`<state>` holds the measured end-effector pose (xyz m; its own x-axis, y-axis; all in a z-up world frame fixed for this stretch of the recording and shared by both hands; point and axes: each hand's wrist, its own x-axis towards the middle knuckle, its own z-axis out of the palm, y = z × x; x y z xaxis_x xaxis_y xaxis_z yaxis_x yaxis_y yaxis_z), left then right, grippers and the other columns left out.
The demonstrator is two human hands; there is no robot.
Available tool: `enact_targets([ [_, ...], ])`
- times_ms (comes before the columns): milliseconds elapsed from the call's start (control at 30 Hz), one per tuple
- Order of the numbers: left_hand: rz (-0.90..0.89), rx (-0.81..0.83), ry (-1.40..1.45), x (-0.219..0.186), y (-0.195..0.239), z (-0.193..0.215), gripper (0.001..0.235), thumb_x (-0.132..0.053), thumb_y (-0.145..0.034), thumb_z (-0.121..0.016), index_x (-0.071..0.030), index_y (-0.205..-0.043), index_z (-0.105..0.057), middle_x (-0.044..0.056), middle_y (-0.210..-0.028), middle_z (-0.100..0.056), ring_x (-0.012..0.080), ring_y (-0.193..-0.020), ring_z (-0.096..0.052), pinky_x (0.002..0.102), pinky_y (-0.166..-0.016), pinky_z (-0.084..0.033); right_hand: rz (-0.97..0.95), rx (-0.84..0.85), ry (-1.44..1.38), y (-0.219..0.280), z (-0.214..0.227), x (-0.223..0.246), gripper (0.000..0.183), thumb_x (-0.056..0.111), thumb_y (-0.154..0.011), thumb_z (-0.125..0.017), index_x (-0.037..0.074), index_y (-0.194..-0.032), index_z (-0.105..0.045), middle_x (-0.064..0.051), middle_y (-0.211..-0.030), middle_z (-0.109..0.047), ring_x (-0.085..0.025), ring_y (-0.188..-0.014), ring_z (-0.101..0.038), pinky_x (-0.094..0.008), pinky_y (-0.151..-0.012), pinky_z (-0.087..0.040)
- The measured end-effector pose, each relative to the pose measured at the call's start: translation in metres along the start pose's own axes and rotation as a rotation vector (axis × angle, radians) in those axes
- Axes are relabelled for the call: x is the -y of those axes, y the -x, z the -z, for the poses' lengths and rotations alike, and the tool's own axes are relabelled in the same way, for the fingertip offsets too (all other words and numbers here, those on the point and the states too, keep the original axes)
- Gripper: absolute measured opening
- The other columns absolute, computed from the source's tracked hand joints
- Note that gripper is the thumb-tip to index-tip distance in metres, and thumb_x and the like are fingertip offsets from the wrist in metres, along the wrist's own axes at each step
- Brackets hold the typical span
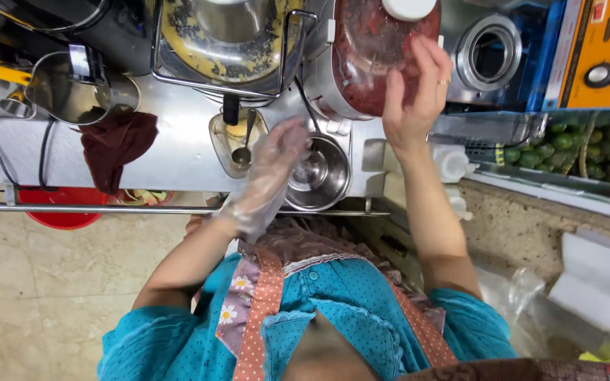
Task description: The recorder prepares a fresh watermelon juice drink by cutting a watermelon, blending it with ingredients, adding ice, and sealing the final cup.
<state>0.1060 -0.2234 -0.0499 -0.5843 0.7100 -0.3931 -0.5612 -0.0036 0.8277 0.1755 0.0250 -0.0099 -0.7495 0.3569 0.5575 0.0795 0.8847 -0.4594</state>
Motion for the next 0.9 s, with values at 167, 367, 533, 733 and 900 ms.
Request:
enact_targets([
  [167, 0.102, 0.053, -0.051, 0.058, 0.056, 0.097, 0.048, -0.019, -0.1, -0.07, 0.002, -0.141, -0.056, 0.016, -0.119, -0.071, 0.0213, -0.106, -0.069, 0.03, -0.094, -0.057, -0.705, -0.449, -0.04, 0.18, -0.059, -0.003, 0.04, 0.005, -0.105, -0.065, 0.002, -0.144, -0.055, -0.015, -0.129, -0.06, -0.022, -0.108, -0.06, -0.035, -0.095, -0.052],
  [367, 0.273, -0.035, -0.036, 0.038, 0.107, 0.172, 0.047, -0.012, -0.095, -0.067, 0.004, -0.137, -0.055, 0.013, -0.12, -0.072, 0.019, -0.097, -0.071, 0.029, -0.087, -0.057, -1.147, -0.144, 0.107, 0.386, -0.128, 0.017, 0.061, 0.024, -0.094, -0.086, -0.004, -0.133, -0.049, -0.016, -0.111, -0.065, -0.029, -0.1, -0.064, -0.041, -0.086, -0.051],
  [533, 0.193, -0.147, -0.058, 0.011, 0.166, 0.222, 0.048, -0.017, -0.099, -0.065, 0.005, -0.14, -0.053, 0.015, -0.118, -0.069, 0.0211, -0.1, -0.071, 0.032, -0.092, -0.059, -1.458, -0.418, -0.478, 0.362, -0.101, 0.116, 0.043, 0.009, -0.088, -0.067, 0.002, -0.125, -0.048, -0.014, -0.104, -0.067, -0.019, -0.068, -0.065, -0.028, -0.045, -0.049],
  [733, 0.345, -0.628, 0.284, 0.013, 0.243, 0.239, 0.044, -0.02, -0.096, -0.062, -0.005, -0.136, -0.053, 0.007, -0.111, -0.065, 0.0162, -0.095, -0.066, 0.037, -0.08, -0.058, -1.566, -0.237, -1.05, 0.557, -0.105, 0.15, 0.03, -0.004, -0.087, -0.065, 0.003, -0.117, -0.062, -0.008, -0.106, -0.07, -0.015, -0.089, -0.074, -0.029, -0.08, -0.065],
  [900, 0.176, -0.594, 0.347, 0.123, 0.258, 0.29, 0.041, -0.014, -0.099, -0.063, 0.001, -0.136, -0.053, 0.014, -0.115, -0.067, 0.0204, -0.099, -0.067, 0.034, -0.089, -0.056, -1.62, 0.23, -0.817, 0.653, -0.193, 0.149, 0.02, 0.002, -0.096, -0.076, -0.001, -0.103, -0.058, -0.015, -0.078, -0.06, -0.017, -0.053, -0.057, -0.034, -0.045, -0.047],
])
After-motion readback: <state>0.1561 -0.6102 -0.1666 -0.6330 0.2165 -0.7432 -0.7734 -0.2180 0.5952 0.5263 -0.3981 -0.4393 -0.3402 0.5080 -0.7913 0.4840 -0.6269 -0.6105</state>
